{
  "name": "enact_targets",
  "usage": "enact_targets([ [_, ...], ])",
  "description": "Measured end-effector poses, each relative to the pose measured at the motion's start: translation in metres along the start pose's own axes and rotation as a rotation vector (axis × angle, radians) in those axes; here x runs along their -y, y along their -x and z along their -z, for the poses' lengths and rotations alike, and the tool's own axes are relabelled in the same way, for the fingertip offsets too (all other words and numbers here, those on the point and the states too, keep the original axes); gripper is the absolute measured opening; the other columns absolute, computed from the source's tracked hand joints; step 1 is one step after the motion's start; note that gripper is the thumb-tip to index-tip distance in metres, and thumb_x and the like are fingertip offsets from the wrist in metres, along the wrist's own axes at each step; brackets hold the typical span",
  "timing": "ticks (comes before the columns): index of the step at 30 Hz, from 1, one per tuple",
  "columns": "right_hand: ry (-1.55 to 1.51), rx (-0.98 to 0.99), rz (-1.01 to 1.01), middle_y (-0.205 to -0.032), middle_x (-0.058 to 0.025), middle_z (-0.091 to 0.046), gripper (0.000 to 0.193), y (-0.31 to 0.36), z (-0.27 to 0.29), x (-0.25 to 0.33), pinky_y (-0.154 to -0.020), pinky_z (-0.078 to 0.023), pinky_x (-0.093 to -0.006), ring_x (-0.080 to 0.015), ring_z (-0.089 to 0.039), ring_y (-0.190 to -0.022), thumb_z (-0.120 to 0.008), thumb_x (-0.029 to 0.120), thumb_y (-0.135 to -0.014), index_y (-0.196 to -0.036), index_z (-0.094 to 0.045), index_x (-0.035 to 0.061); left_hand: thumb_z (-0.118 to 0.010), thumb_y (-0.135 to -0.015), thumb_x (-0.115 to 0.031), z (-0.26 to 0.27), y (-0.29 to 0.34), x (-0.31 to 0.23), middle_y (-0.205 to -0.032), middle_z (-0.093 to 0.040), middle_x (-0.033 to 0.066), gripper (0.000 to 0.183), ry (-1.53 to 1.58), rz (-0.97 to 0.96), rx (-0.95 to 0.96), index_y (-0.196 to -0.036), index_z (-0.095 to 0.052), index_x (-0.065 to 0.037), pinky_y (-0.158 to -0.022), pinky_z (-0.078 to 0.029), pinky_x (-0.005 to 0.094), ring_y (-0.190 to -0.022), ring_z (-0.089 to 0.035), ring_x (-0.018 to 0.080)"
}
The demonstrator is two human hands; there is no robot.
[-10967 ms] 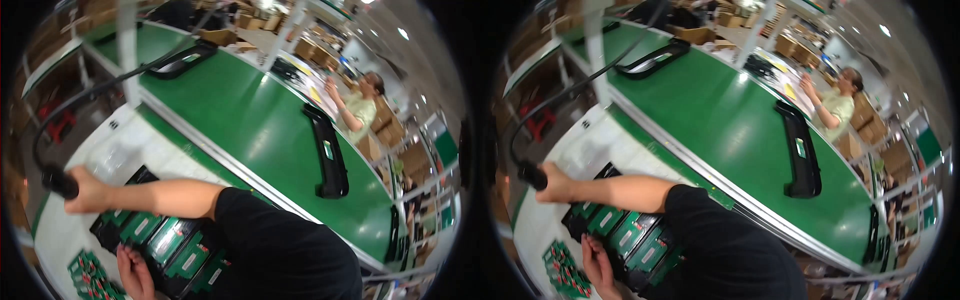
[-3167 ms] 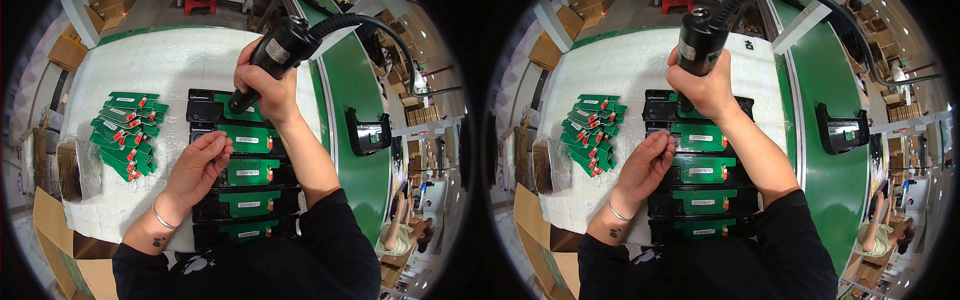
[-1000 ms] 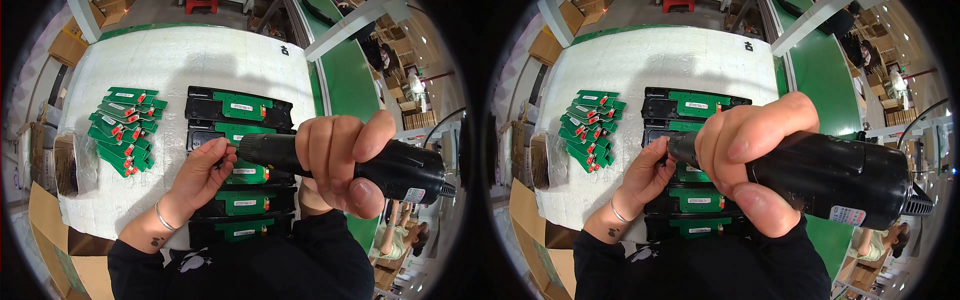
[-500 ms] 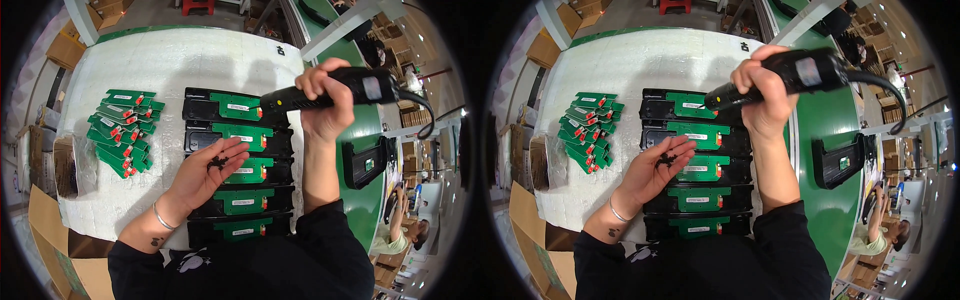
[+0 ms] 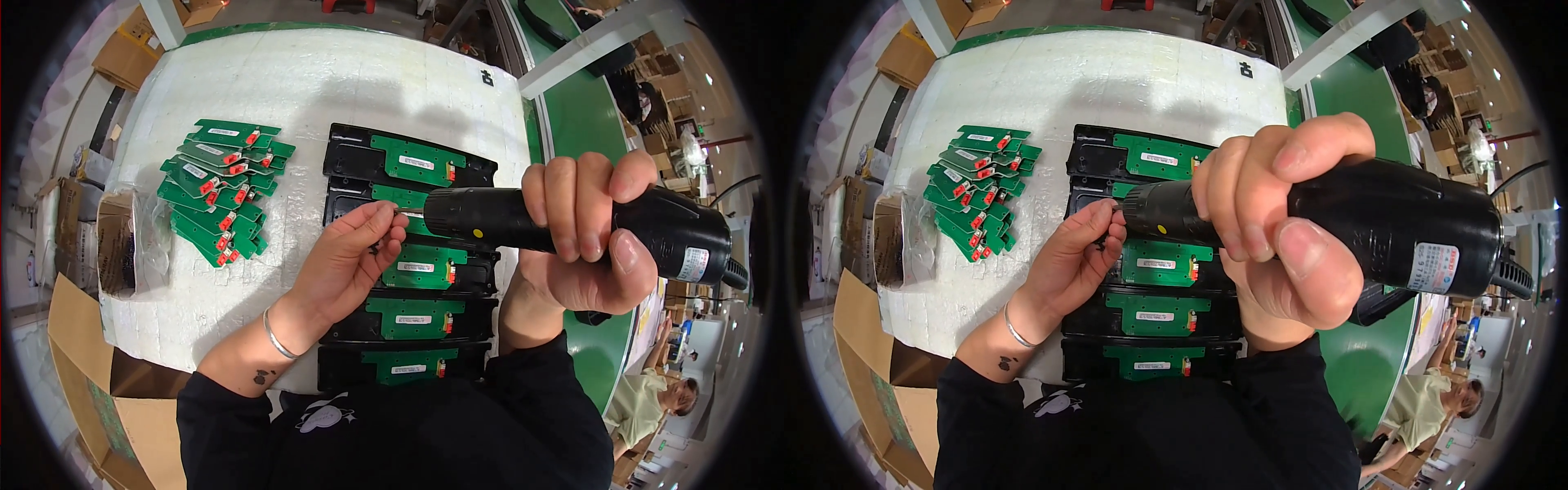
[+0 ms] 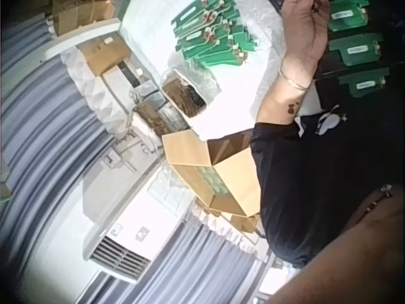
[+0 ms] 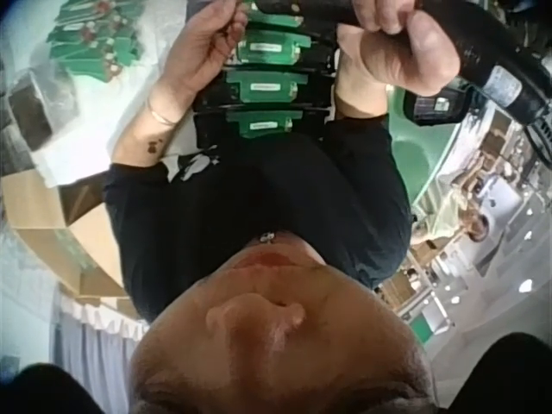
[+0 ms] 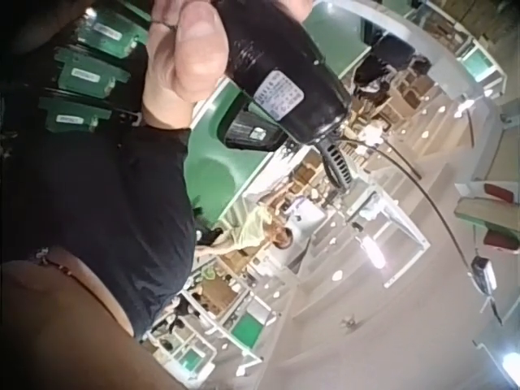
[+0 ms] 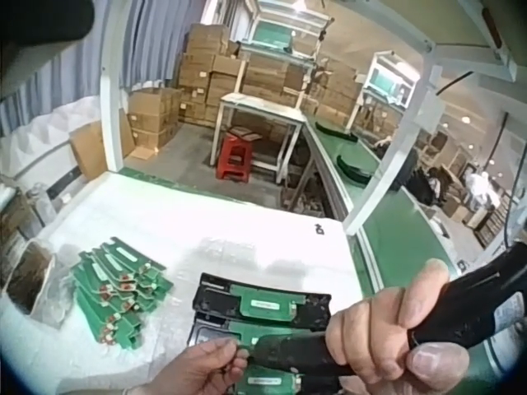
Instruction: Assembling electronic components by placing circuit boards into plastic housings and securing them with screws.
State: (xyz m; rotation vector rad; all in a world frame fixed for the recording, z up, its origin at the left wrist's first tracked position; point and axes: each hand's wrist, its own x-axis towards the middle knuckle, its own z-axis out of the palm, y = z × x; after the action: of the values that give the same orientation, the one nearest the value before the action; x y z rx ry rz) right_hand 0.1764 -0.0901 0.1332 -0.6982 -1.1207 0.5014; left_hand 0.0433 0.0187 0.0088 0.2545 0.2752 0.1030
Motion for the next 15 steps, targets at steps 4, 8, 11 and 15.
enact_targets([
  [4, -0.011, 0.013, -0.004, -0.059, 0.0056, -0.045, 0.027, 0.0002, -0.0018, 0.0029, -0.058, -0.035, -0.0221, -0.0049, -0.041, -0.052, -0.053, 0.016, -0.071, -0.095, -0.046, 0.0068, -0.054, -0.089, -0.014, -0.0047, 0.0009, 0.0017, -0.089, -0.059, 0.0025, 0.017, -0.002, -0.021, -0.033, -0.101, -0.056, -0.002, -0.073, -0.049, 0.017, -0.079, -0.057, 0.0074],
  [8, -0.013, 0.007, -0.009, -0.058, 0.0056, -0.045, 0.027, 0.0014, -0.0027, 0.0044, -0.059, -0.035, -0.0221, -0.005, -0.042, -0.052, -0.054, 0.016, -0.071, -0.095, -0.046, 0.0071, -0.054, -0.088, -0.013, -0.004, 0.0011, 0.0007, -0.088, -0.058, 0.0024, 0.017, -0.001, -0.039, -0.029, -0.101, -0.056, -0.003, -0.074, -0.049, 0.0172, -0.08, -0.057, 0.0075],
  [11, -0.004, -0.01, -0.013, -0.058, 0.0057, -0.046, 0.027, 0.0012, -0.0021, 0.0065, -0.059, -0.035, -0.0223, -0.0049, -0.042, -0.052, -0.054, 0.016, -0.07, -0.095, -0.046, 0.0074, -0.054, -0.088, -0.014, -0.0038, 0.0015, 0.0003, -0.088, -0.058, 0.002, 0.017, -0.004, -0.007, -0.013, -0.101, -0.056, -0.003, -0.074, -0.049, 0.0169, -0.08, -0.057, 0.0071],
  [15, -0.01, 0.038, 0.0, -0.057, 0.004, -0.045, 0.029, 0.0012, -0.0037, 0.0073, -0.053, -0.034, -0.0228, -0.0071, -0.042, -0.05, -0.054, 0.014, -0.071, -0.097, -0.045, 0.0074, -0.053, -0.089, -0.015, -0.0025, 0.0022, 0.0007, -0.088, -0.058, 0.0007, 0.015, 0.014, 0.014, 0.038, -0.099, -0.056, -0.004, -0.072, -0.048, 0.0161, -0.078, -0.056, 0.0059],
])
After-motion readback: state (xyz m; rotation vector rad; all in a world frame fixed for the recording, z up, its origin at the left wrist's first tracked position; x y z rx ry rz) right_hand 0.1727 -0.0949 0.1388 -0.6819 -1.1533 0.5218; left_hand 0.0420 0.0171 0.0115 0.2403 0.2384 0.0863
